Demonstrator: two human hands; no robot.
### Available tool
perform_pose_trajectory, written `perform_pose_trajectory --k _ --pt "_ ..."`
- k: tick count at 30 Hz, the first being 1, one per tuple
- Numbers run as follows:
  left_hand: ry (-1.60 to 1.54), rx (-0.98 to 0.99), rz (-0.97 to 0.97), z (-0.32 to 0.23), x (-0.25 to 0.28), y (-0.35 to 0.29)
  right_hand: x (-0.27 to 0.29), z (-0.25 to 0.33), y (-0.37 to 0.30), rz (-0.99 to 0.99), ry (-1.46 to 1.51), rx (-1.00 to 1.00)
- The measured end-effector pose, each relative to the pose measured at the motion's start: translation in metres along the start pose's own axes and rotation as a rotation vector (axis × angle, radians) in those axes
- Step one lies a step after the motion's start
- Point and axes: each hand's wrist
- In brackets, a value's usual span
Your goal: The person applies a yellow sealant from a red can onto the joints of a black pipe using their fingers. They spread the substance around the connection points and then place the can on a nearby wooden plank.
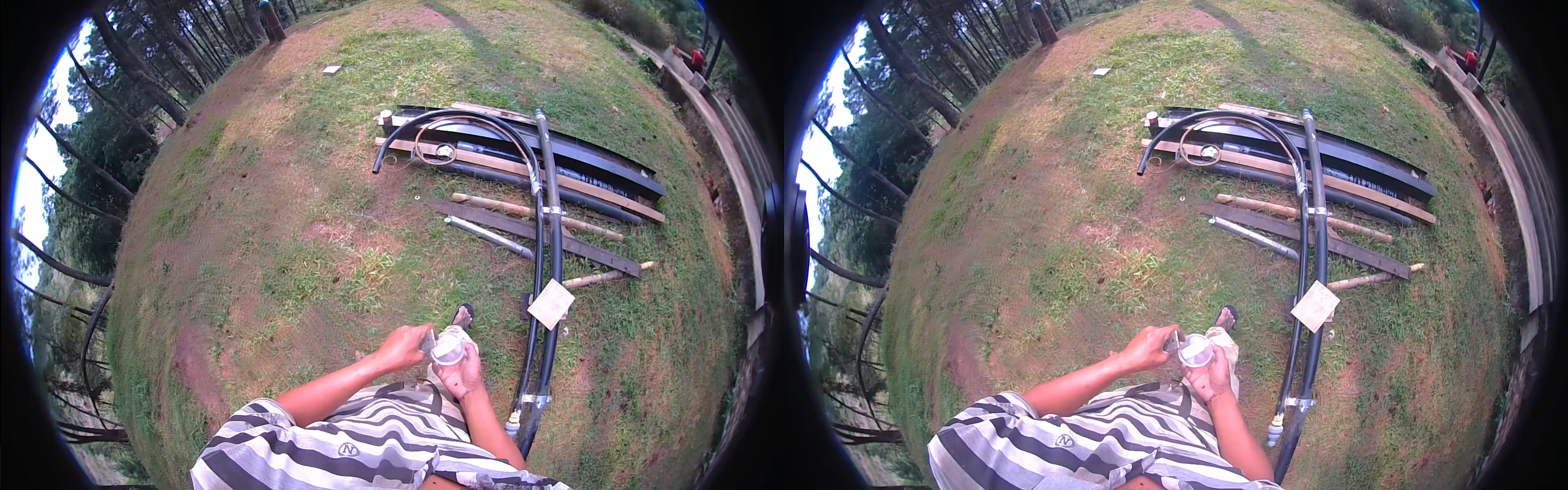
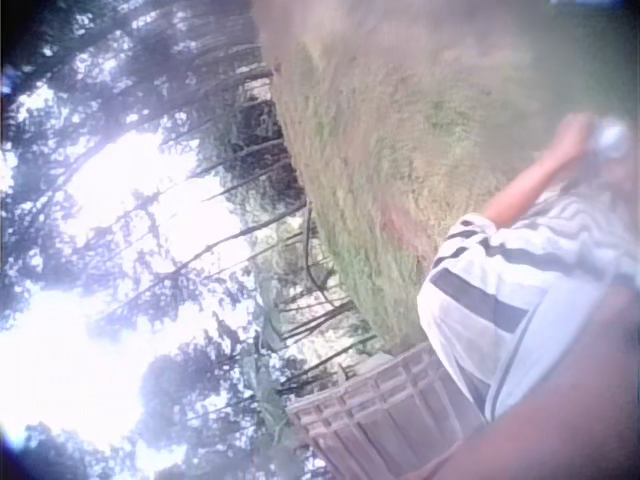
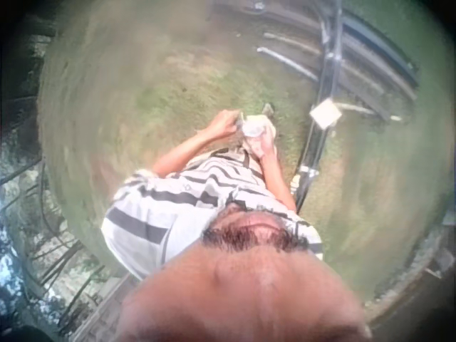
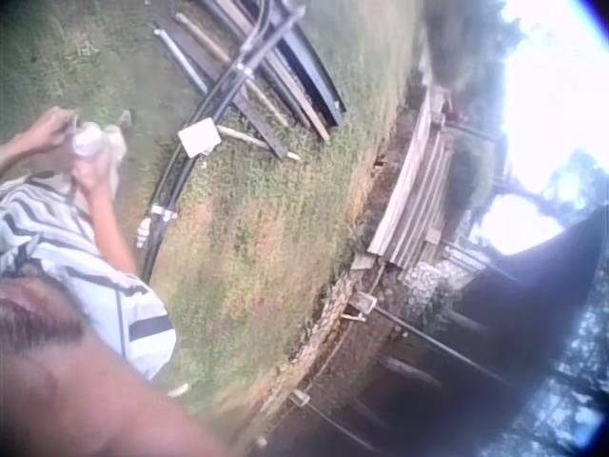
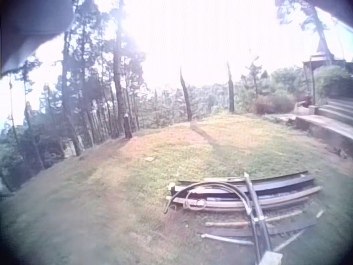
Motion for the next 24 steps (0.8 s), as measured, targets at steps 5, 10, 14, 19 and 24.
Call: perform_pose_trajectory --k 5,10,14,19,24 --pt "-0.108 0.246 -0.336 0.060 0.091 0.050 -0.075 0.081 0.094 0.079 -0.121 -0.059" --pt "0.329 0.377 -0.613 0.191 0.170 0.041 -0.182 0.162 0.217 0.178 -0.165 -0.083" --pt "0.269 0.734 -0.524 0.276 0.197 0.004 -0.265 0.202 0.317 0.215 -0.193 -0.052" --pt "-0.273 1.268 -0.354 0.413 0.179 -0.047 -0.337 0.201 0.468 0.186 -0.254 -0.077" --pt "-0.161 1.164 -0.595 0.521 0.196 -0.069 -0.357 0.168 0.615 0.032 -0.331 -0.183"
Point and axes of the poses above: each hand's wrist, its own y-axis towards the middle knuckle, its own x-axis out of the back of the hand, z = x × y, and after that the axes turned 5 degrees about -x, right-handed
